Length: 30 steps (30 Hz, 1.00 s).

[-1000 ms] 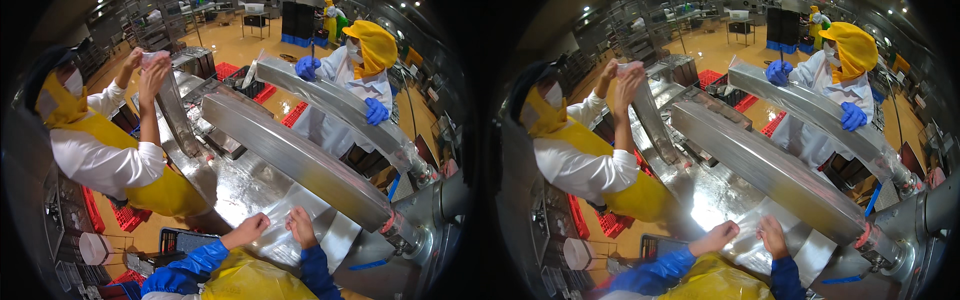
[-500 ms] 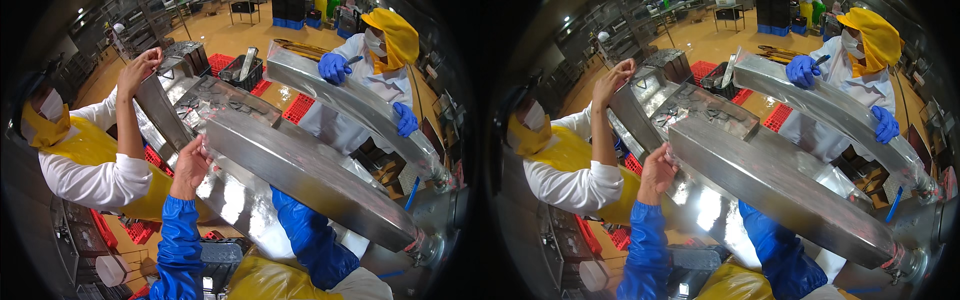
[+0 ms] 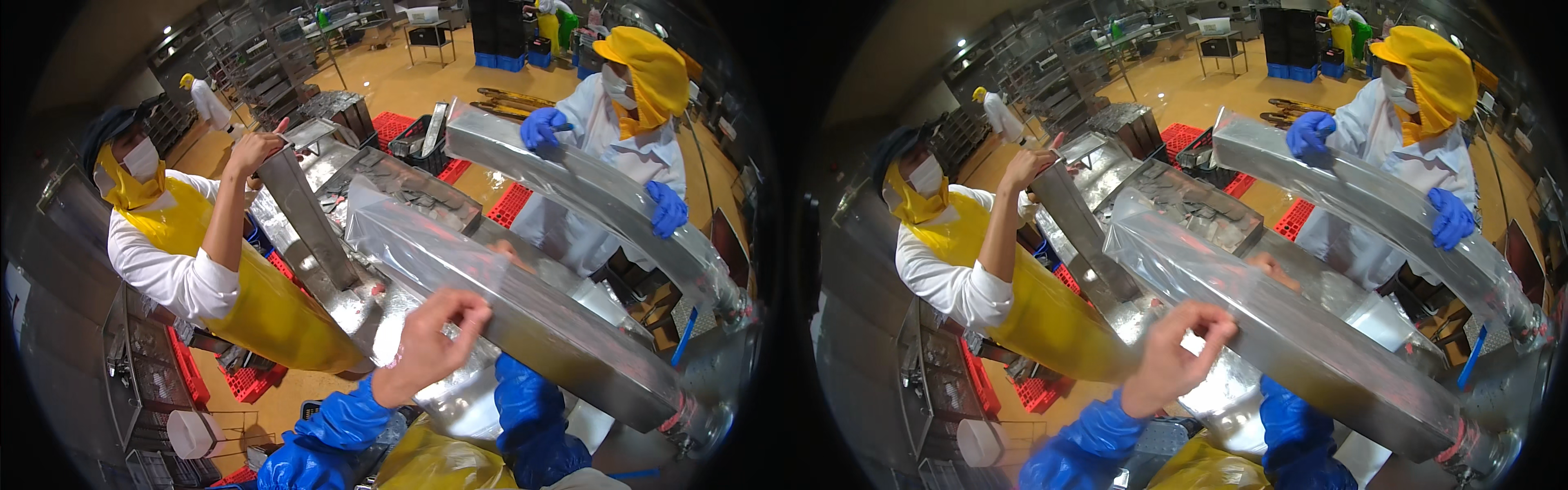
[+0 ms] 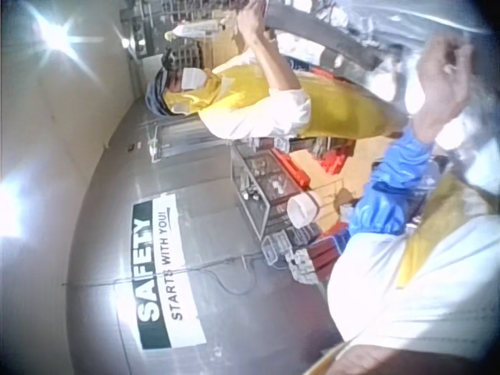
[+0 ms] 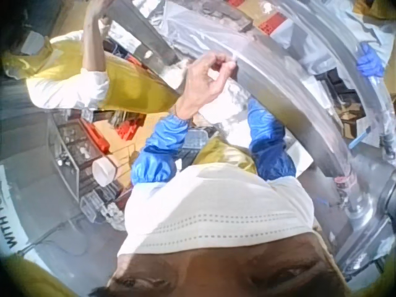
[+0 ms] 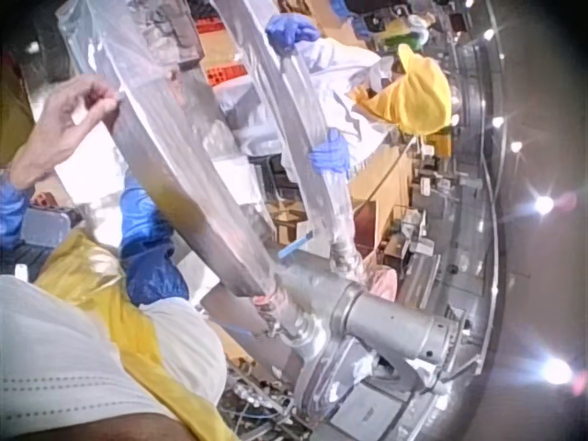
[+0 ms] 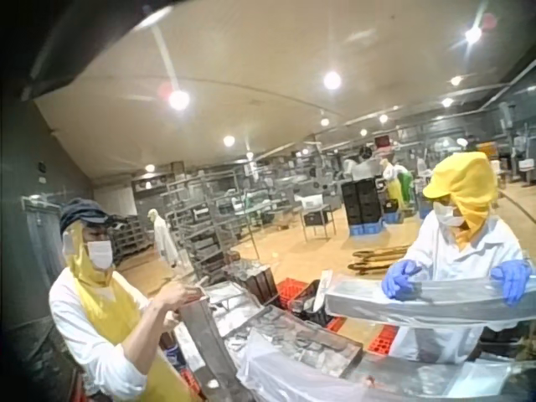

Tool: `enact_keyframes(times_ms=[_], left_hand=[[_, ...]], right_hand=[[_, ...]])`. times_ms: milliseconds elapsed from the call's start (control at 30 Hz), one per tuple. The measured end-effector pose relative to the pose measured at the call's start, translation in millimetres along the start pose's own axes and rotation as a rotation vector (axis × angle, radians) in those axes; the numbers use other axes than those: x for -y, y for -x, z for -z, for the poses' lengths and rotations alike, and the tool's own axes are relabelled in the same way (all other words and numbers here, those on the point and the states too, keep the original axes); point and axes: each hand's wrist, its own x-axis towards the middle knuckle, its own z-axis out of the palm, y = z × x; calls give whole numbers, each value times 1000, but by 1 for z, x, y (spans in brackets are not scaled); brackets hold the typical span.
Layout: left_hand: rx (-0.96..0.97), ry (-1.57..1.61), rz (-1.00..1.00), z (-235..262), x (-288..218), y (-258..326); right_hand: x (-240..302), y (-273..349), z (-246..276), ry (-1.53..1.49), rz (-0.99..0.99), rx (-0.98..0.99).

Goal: The person handles long metal components wrapped in plastic, aligning and securing them to a machine fixture. They repeatedly open and close a latch mechanism and adjust the position of the parts with assistance from a coworker.

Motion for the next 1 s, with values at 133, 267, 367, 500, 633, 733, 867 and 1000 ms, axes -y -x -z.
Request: enact_keyframes(times_ms=[133, 267, 367, 500, 633, 733, 867, 1000], left_hand=[[70, 36, -12, -52, -44, 23], [63, 79, 45, -90, -72, 35], [19, 65, 56, -110, -83, 52], [45, 76, 29, -150, -102, 74], [69, 113, -12, -204, -140, 101], [174, 264, -60, -254, -170, 128], [308, 339, -190, -308, -225, 168], [324, 283, -176, -309, -224, 168]], right_hand=[[38, 89, -10, 20, 133, -372], [40, 195, -27, 61, 190, -855], [29, 278, -57, 106, 35, -1104], [40, 409, -129, 146, 19, -1199], [69, 507, -194, 192, 291, -1340], [106, 541, -235, 409, 490, -1368], [143, 554, -275, 876, 534, -1196], [149, 525, -299, 1230, 367, -999]])
